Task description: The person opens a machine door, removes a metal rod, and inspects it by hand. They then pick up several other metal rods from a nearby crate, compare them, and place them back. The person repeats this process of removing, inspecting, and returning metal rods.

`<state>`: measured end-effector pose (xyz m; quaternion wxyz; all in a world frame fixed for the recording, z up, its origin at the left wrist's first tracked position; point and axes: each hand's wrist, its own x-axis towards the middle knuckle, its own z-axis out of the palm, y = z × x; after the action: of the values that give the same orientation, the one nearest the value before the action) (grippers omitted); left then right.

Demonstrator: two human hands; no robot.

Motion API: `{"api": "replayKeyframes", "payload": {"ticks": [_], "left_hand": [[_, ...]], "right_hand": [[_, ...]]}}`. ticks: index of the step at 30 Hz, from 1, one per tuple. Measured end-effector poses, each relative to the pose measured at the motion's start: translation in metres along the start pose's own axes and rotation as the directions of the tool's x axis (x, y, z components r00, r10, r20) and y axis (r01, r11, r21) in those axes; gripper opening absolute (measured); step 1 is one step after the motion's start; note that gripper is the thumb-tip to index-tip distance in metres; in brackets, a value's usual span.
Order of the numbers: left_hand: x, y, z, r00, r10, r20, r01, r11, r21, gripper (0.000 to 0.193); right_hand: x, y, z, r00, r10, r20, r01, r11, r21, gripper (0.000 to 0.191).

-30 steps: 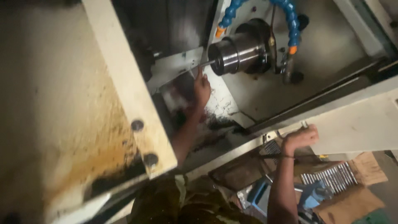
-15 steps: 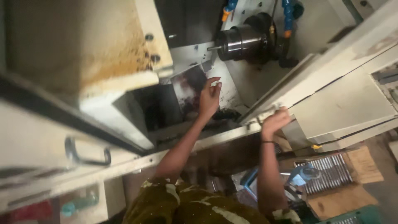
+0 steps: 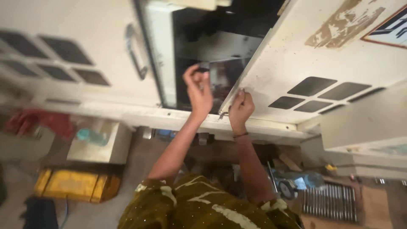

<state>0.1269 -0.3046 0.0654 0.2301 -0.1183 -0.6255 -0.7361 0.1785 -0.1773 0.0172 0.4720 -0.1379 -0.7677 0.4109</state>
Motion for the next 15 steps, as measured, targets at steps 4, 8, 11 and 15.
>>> {"api": "replayKeyframes", "payload": {"ticks": [4,8,11,15], "left_hand": [[-0.002,0.014,-0.057,0.957,0.207,-0.201,-0.216,0.976,-0.023,0.06],[0.03,0.017,-0.097,0.973,0.044,-0.225,-0.061,0.996,-0.071,0.062],[0.053,0.01,-0.117,0.989,-0.012,-0.146,-0.002,0.996,-0.092,0.048],[0.061,-0.001,-0.123,0.99,-0.103,-0.099,0.098,0.994,-0.047,0.033]], "right_hand": [[-0.011,-0.016,0.017,0.978,-0.144,0.152,0.138,0.989,0.05,0.035],[-0.021,-0.034,0.043,0.971,-0.094,0.22,0.09,0.996,0.025,0.04],[-0.027,-0.052,0.063,0.965,-0.056,0.257,0.062,0.998,-0.017,0.039],[-0.034,-0.075,0.077,0.952,-0.125,0.28,0.115,0.992,0.05,0.032]]}}
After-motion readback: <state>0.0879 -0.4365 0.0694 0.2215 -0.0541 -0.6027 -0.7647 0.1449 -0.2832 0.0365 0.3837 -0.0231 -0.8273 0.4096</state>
